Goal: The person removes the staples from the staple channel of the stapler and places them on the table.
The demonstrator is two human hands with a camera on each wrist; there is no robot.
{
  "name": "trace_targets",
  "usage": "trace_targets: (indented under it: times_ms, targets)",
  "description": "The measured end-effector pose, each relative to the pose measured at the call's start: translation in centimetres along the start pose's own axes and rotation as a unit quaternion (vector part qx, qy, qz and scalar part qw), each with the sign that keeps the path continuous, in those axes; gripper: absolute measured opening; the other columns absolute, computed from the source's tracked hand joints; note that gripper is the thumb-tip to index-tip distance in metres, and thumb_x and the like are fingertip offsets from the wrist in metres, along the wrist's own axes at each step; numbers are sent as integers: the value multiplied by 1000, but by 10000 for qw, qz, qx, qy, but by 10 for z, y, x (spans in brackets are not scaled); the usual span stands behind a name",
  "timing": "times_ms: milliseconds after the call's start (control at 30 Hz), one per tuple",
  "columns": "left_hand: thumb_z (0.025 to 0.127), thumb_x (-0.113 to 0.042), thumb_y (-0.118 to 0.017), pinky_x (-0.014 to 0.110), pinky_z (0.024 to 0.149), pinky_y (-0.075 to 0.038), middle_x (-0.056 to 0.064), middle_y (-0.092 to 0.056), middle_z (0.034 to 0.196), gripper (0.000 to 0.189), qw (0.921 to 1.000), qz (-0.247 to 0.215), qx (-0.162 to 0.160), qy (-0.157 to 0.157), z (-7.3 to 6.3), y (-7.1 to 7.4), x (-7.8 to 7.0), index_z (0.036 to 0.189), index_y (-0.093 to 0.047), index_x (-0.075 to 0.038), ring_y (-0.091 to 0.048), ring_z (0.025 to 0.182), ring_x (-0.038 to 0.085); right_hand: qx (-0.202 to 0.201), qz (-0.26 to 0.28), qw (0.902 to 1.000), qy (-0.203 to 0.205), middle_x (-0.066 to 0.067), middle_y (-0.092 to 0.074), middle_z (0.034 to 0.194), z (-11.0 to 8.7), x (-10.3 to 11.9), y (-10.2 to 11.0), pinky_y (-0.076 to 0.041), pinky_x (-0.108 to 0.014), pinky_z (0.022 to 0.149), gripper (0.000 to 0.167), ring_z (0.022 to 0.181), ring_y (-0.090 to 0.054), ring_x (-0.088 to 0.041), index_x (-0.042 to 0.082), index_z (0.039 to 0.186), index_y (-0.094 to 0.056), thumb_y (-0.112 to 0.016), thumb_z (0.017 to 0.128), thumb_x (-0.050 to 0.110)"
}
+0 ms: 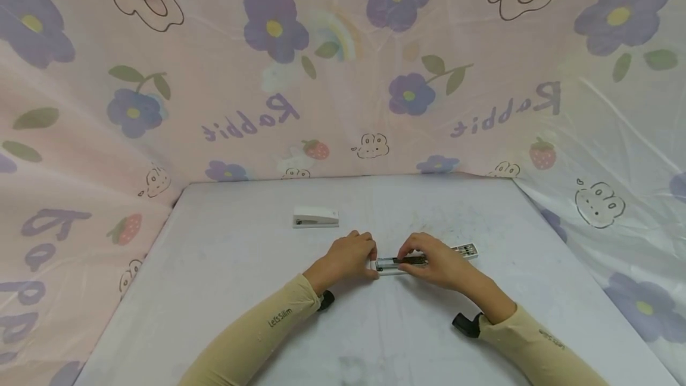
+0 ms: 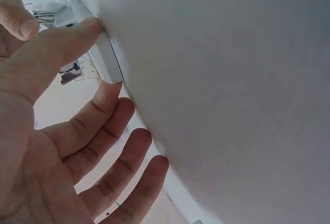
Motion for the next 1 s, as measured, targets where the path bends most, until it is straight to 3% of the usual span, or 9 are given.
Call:
trace_targets:
  times_ms: [267, 733, 1000]
  targets:
    - [87, -51, -90, 29, 74, -50, -8, -61, 108, 38, 10000, 29, 23, 35, -1, -1, 0, 97, -68, -21, -54, 96, 13, 395, -198, 9984, -359, 7, -69, 105, 2, 1, -4, -56, -42, 89, 7, 99, -65, -15, 17, 105, -79, -81, 99, 20]
    - [87, -49, -89, 30, 75, -51, -7, -62, 109, 37, 10000, 60, 2, 34, -2, -1, -4, 97, -68, -20, -55, 97, 14, 381, 32, 9989, -275, 3, -69, 110, -1, 1, -5, -57, -43, 90, 10, 103, -65, -15, 14, 108, -82, -79, 100, 19]
    - [87, -48, -90, 29, 73, -50, -8, -59, 104, 37, 10000, 60, -14, 25, -3, 0, -4, 97, -68, -20, -54, 96, 14, 476, 283, 9967, -597, 3, -67, 117, 0, 1, -6, -56, -44, 95, 15, 110, -65, -20, 13, 111, -82, -78, 101, 23]
Point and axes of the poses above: each hand's wrist, its own z-axis towards the middle knuckle, its own y-axis out of the back of the hand, x = y × z, the point moved 2 cm from there along z, towards the middle knuckle
